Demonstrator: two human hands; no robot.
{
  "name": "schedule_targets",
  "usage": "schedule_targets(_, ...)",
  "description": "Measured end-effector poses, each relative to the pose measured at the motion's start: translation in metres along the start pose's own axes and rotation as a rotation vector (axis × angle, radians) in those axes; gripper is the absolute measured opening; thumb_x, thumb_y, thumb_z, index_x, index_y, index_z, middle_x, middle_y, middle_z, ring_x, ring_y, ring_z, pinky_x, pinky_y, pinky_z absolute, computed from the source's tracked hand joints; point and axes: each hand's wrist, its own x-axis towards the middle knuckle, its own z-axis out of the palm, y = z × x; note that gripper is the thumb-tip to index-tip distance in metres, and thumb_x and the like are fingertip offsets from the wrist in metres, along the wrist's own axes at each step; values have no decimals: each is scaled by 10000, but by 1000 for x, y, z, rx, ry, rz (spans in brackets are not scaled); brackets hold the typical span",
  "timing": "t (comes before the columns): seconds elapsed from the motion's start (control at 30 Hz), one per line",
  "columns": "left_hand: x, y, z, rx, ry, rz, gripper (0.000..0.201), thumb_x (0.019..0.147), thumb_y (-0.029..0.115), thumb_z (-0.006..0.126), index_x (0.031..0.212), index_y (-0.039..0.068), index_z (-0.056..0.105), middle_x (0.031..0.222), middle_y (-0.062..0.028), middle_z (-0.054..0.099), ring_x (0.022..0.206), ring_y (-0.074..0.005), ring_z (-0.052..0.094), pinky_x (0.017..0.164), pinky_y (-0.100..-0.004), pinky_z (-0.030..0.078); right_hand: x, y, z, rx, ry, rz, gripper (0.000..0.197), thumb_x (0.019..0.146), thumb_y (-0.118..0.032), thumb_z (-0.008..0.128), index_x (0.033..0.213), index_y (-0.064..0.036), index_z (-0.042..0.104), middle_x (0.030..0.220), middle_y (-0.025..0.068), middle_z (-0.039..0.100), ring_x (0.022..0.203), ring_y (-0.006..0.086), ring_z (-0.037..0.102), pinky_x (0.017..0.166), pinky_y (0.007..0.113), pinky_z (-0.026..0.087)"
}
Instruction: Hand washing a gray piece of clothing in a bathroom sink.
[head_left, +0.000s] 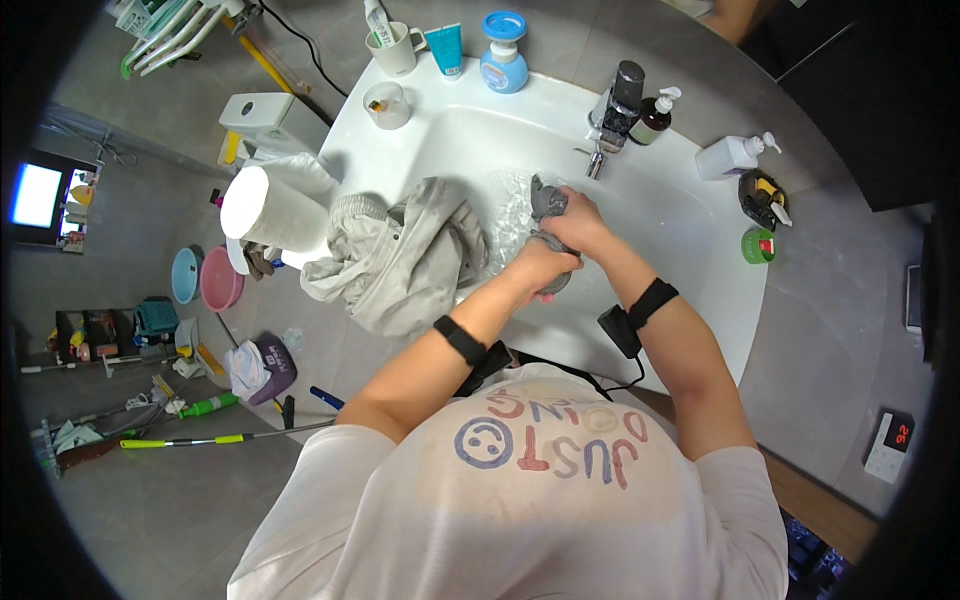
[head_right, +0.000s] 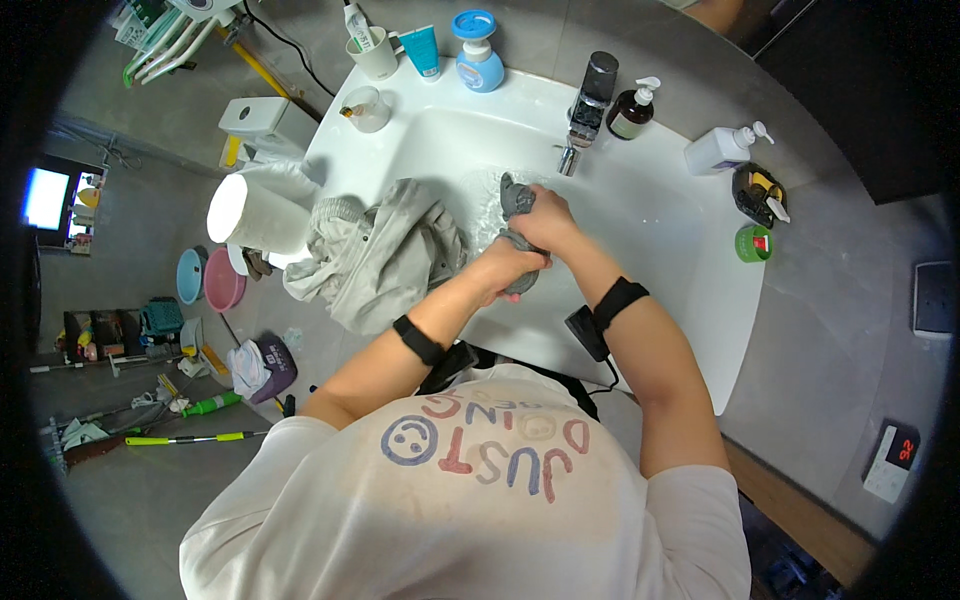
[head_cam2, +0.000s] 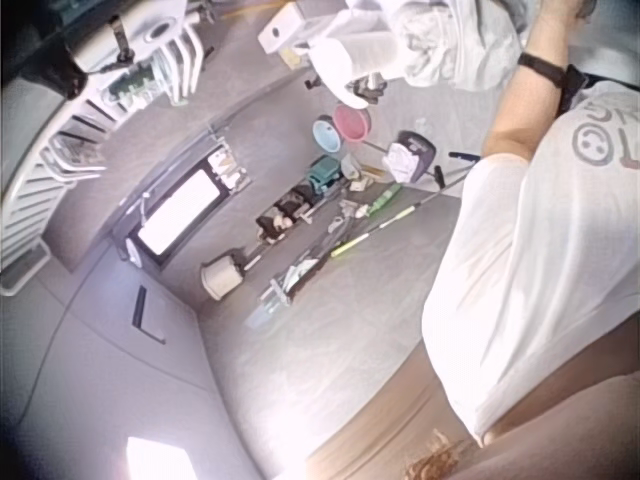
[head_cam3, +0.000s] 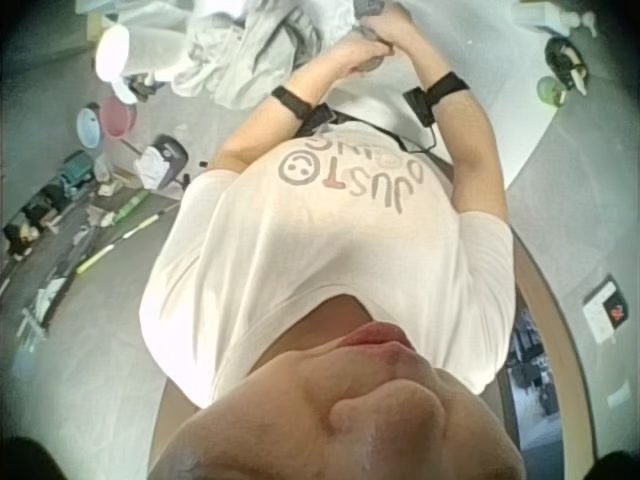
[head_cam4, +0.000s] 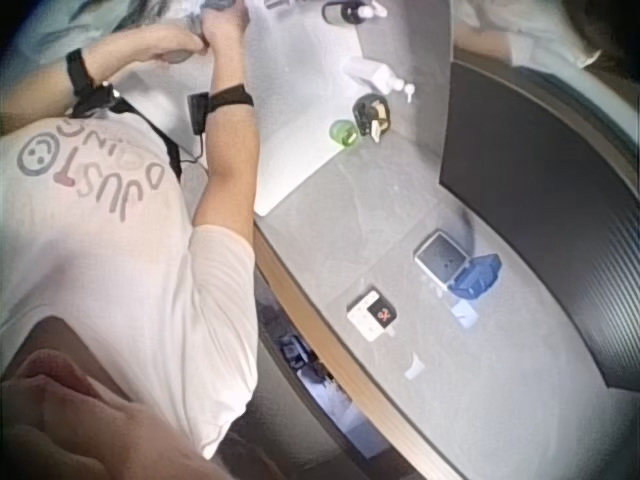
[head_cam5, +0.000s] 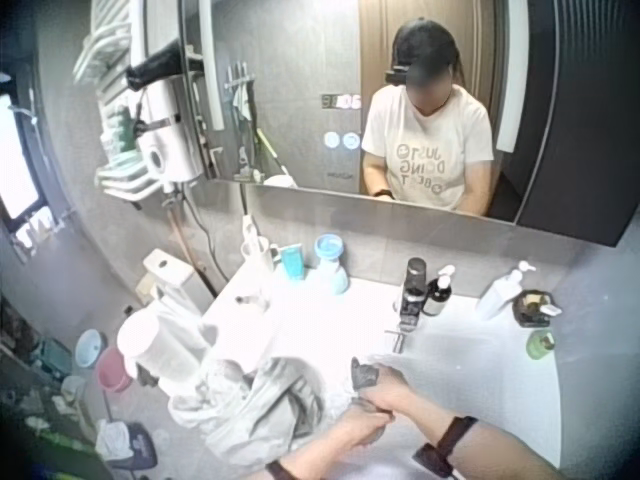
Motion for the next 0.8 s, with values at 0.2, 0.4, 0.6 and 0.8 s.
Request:
schedule_targets(0.2,24,-38,16,419,391,179,432,731,237,685,1001,-63,531,758,-125,595,445,-220,541,342,-326,432,2,12,27,-251,-96,167,668,682,-265,714,1253,-29,461,1155,195,588,1065,315,579,880,375,483)
schedule_targets(0.4,-10,1,-21,-173,-8,-7,350,773,349,658,953,69,552,704,-44,572,517,-144,539,340,-271,354,-32,30,-16,1194,-317,148,603,805,-408,658,1253,-52,469,1176,113,575,1074,228,565,873,379,479)
schedule_targets(0.6,-35,21,-14,-765,-473,-273,285,841,387,570,929,118,530,705,-3,516,555,-76,488,368,-212,299,-40,13,1,1769,-334,-35,622,839,-580,542,1272,-141,468,1222,120,535,1092,311,537,937,451,433)
schedule_targets(0.8,-46,21,-14,-1263,-808,-116,386,894,397,514,1095,68,484,823,-19,499,657,-84,490,425,-222,363,-26,-26,-28,1642,-408,-429,512,794,-307,695,1201,-112,453,1147,114,533,1078,279,527,922,418,448)
